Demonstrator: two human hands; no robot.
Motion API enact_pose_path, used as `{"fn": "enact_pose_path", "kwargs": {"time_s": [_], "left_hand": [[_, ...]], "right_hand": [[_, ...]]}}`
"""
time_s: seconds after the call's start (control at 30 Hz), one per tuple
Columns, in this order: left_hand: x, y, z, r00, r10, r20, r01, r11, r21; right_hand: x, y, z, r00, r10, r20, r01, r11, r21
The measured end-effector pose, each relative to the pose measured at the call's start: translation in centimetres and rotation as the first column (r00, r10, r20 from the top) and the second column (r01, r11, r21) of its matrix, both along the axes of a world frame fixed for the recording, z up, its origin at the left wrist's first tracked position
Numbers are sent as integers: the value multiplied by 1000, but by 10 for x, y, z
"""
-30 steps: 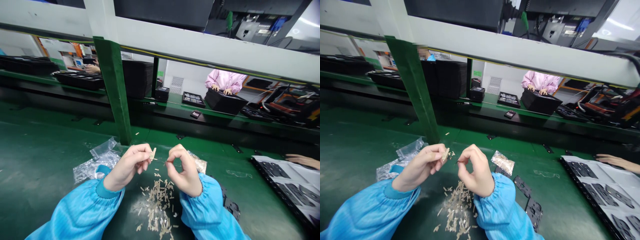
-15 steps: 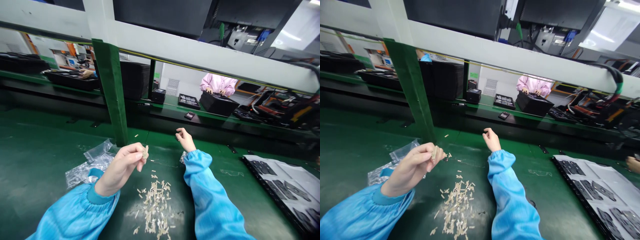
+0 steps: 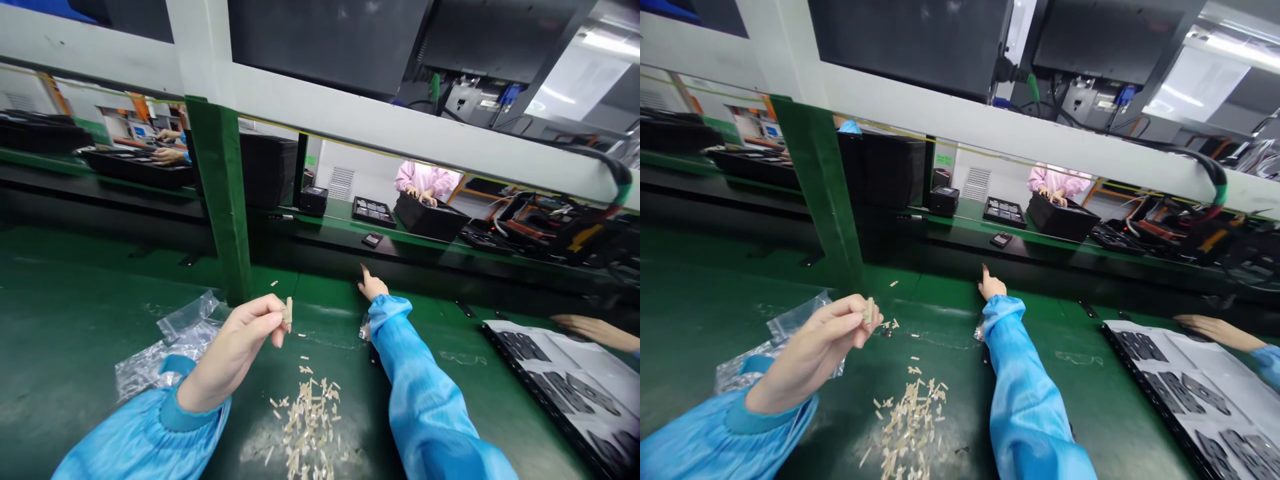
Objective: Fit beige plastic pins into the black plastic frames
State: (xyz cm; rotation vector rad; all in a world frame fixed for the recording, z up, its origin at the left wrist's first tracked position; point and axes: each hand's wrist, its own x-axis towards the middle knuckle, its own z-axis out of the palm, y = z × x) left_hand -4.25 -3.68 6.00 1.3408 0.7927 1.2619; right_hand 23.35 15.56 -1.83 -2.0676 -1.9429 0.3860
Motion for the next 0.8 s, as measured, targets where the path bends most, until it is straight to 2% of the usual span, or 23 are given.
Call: {"fn": "enact_pose_path", "kwargs": {"time_s": [0.1, 0.23, 0.27, 0.3, 0.37, 0.4, 0.47, 0.53, 0.6, 0.7, 0.8], "left_hand": [[3, 7, -4, 973, 41, -225, -20, 995, 94], [11, 15, -12, 803, 115, -584, 54, 963, 264], [14, 15, -13, 767, 114, -631, 92, 954, 284], [16, 14, -14, 740, 99, -665, 139, 945, 295], [20, 9, -13, 702, 42, -711, 242, 925, 294], [21, 7, -12, 690, 19, -724, 278, 916, 288], [21, 2, -10, 697, 18, -717, 277, 915, 292], [20, -1, -9, 742, 89, -665, 179, 929, 325], [18, -2, -8, 785, 176, -594, 59, 933, 354], [17, -4, -8, 810, 277, -517, -62, 917, 394], [19, -8, -8, 788, 370, -493, -110, 871, 479]], "right_hand": [[-11, -20, 28, 989, 121, -90, -114, 991, 71], [-41, -77, 63, 901, 373, -224, -345, 926, 154], [-49, -93, 70, 858, 441, -263, -405, 896, 179], [-55, -108, 76, 757, 550, -353, -486, 835, 258], [-65, -132, 83, 621, 647, -443, -533, 763, 367], [-69, -140, 85, 577, 667, -472, -536, 745, 397], [-72, -152, 85, 564, 649, -510, -468, 761, 450], [-75, -160, 84, 585, 601, -544, -308, 786, 536], [-78, -168, 82, 603, 570, -558, -173, 777, 606], [-85, -180, 80, 603, 581, -547, -185, 769, 612], [-92, -187, 79, 604, 558, -569, -173, 788, 590]]}}
